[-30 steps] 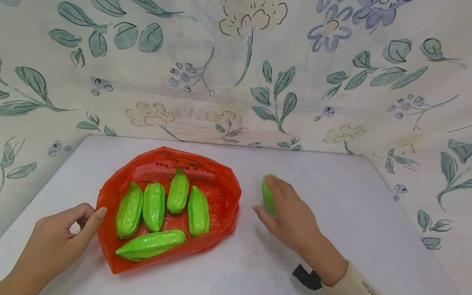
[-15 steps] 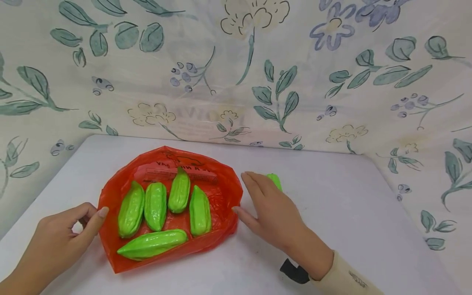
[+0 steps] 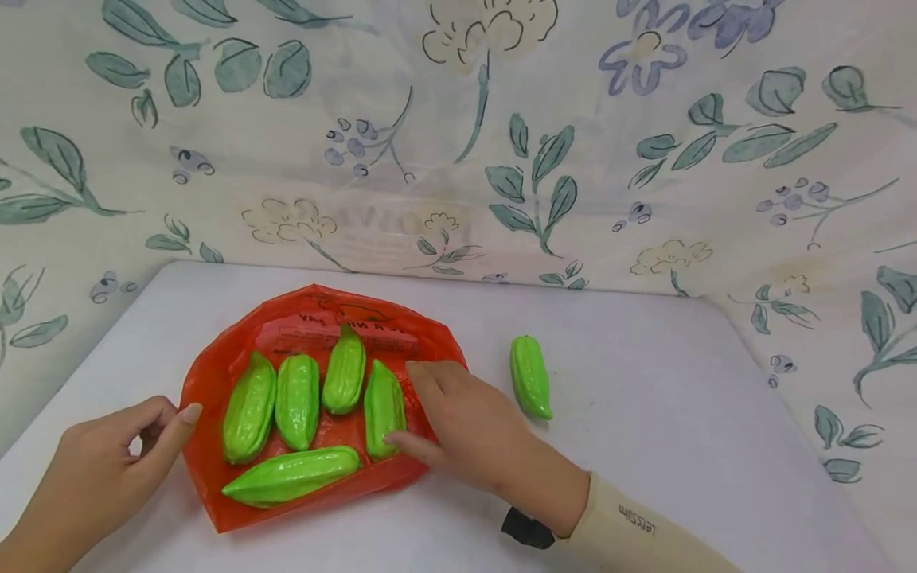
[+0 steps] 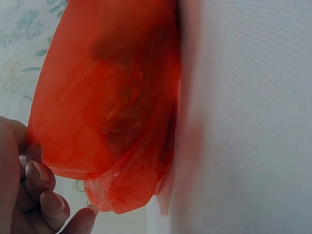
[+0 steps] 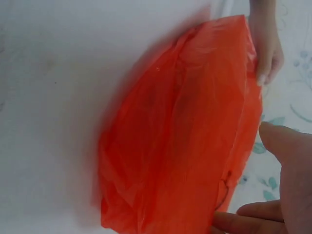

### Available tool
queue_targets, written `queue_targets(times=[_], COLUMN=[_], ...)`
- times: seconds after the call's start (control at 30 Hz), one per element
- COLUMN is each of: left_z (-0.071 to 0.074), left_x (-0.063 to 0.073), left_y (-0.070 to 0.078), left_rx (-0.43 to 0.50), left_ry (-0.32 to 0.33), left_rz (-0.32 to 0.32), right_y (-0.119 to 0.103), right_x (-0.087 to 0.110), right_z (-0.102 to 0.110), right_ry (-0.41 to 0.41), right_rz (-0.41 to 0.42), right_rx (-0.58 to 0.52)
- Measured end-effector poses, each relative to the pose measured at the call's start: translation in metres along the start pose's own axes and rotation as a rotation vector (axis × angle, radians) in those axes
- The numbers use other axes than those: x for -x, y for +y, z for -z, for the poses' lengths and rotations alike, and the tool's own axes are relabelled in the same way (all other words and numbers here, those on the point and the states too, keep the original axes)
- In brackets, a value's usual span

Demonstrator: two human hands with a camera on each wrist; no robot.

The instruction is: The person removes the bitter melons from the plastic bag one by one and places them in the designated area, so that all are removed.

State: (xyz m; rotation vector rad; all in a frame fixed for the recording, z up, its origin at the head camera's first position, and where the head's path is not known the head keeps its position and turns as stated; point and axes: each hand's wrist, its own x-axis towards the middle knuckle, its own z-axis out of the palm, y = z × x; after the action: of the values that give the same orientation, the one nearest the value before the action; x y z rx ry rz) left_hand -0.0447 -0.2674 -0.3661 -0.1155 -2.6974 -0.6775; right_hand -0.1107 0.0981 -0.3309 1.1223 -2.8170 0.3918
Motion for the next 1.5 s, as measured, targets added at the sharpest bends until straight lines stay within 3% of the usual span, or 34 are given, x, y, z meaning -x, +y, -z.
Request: queue_targets(times=[0.17, 0.37, 0.7, 1.2, 1.5], left_z=[-0.001, 0.0, -0.002, 0.0, 0.0], left_x=[0.001, 0.001, 0.001, 0.002, 0.001], left_y=[-0.002, -0.001, -0.003, -0.002, 0.0], left_rx=[0.006, -0.009, -0.009, -0.015, -0.01], left_ry=[0.005, -0.01, -0.003, -0.013, -0.013], left_rz=[-0.004, 0.008, 0.009, 0.02, 0.01], right_y=[-0.006, -0.009, -0.011, -0.012, -0.011], right_x=[-0.012, -0.023, -0.036, -0.038, -0.038], right_z=[-0.006, -0.02, -0.027, -0.029, -0.029], right_ry=[-0.09, -0.14, -0.235, -0.295, -0.319], right_rz=[-0.023, -0.04, -0.108, -0.134, -0.192], right_rx=[-0.011, 0.027, -0.066, -0.069, -0.1])
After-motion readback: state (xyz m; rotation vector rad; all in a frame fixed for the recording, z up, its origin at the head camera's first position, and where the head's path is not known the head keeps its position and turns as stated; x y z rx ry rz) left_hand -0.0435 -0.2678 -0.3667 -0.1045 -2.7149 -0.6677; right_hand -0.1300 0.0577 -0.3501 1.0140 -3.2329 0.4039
